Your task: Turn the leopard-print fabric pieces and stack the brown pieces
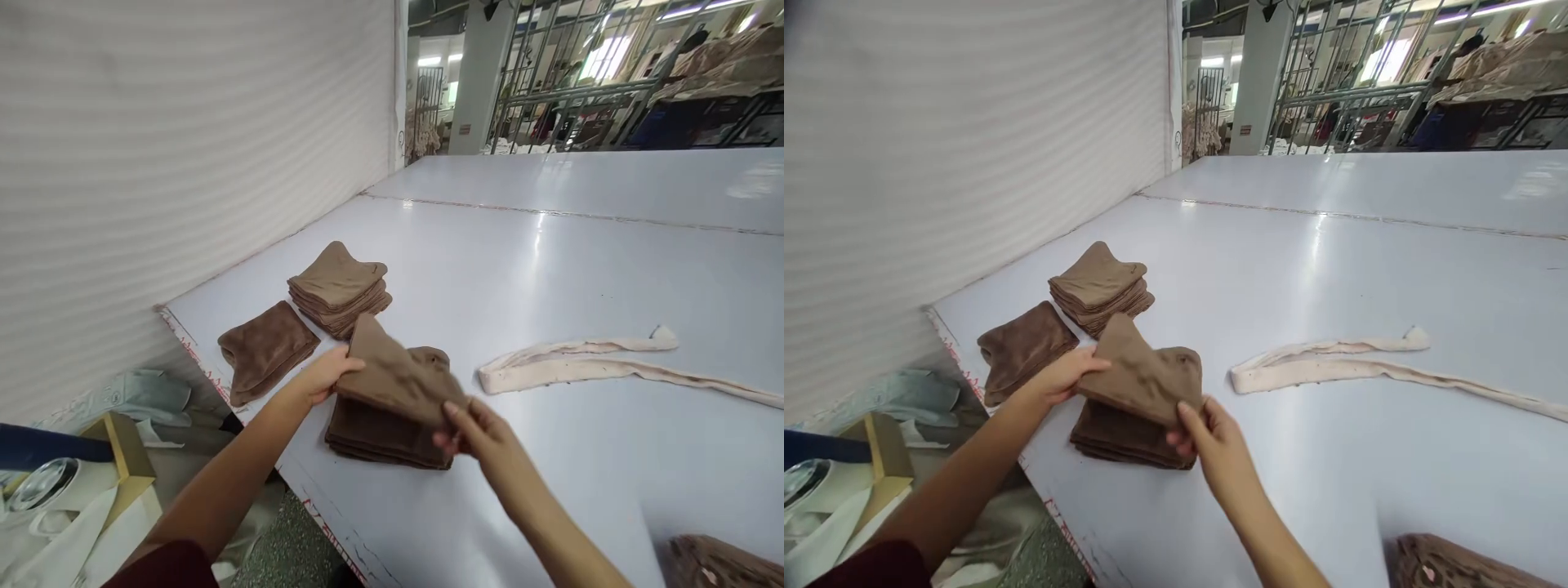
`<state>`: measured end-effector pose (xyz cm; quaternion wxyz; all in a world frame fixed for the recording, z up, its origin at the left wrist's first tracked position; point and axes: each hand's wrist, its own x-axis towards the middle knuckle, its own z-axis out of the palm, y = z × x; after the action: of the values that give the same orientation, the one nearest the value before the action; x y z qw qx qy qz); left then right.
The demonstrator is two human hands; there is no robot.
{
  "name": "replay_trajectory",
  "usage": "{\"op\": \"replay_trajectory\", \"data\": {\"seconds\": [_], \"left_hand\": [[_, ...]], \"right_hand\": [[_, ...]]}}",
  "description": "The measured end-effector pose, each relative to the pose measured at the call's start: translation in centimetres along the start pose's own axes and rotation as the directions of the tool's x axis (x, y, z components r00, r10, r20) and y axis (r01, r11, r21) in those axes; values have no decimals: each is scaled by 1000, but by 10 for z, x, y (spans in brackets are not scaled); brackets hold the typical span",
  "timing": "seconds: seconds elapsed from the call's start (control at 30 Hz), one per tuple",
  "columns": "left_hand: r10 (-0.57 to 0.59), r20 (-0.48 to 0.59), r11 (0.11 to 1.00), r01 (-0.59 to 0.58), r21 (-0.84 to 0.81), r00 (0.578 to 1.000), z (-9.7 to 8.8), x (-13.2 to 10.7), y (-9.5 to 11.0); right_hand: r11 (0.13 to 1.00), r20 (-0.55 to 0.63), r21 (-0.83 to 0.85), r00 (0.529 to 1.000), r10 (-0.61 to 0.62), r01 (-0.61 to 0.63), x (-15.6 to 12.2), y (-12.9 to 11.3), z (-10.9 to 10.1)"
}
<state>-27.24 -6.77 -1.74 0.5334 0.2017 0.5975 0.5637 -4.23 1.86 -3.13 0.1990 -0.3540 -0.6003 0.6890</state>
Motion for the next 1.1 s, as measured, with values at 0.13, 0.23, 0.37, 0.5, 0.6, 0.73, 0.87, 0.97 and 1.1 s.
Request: {"op": "replay_trajectory", "data": {"seconds": [0.13, 0.23, 0.37, 0.5, 0.6, 0.73, 0.87, 0.97, 1.1], "left_hand": [[-87, -27, 992, 89, 93, 996, -25, -2, -36], [-81, -26, 989, 83, 125, 996, -29, -8, -42], [-69, 24, 986, 65, 154, 997, -29, -16, -45], [-6, -22, 990, 10, 141, 1000, -21, -20, -50], [100, -113, 991, -89, 103, 989, -13, -24, -49], [81, -178, 992, -62, 106, 981, -11, -31, -54], [-78, -162, 978, 107, 180, 984, -16, -33, -61], [-41, -221, 958, 101, 268, 974, -16, -36, -58], [149, -292, 899, -6, 438, 945, -16, -44, -53]], "right_hand": [[965, 53, -231, 989, 141, -126, 1, 40, 11], [928, 11, -347, 989, 145, -132, 2, 40, 5], [909, -17, -395, 990, 137, -133, 11, 30, -4], [932, 0, -348, 994, 107, -100, 30, 26, 1], [947, -37, -320, 999, -2, -10, 40, 23, 8], [930, -142, -367, 988, -54, -2, 44, 24, 6], [920, -119, -389, 993, 3, -49, 39, 37, 1], [917, -74, -398, 996, -42, 9, 27, 41, 5], [870, 3, -474, 988, -156, 139, 11, 32, 17]]}}
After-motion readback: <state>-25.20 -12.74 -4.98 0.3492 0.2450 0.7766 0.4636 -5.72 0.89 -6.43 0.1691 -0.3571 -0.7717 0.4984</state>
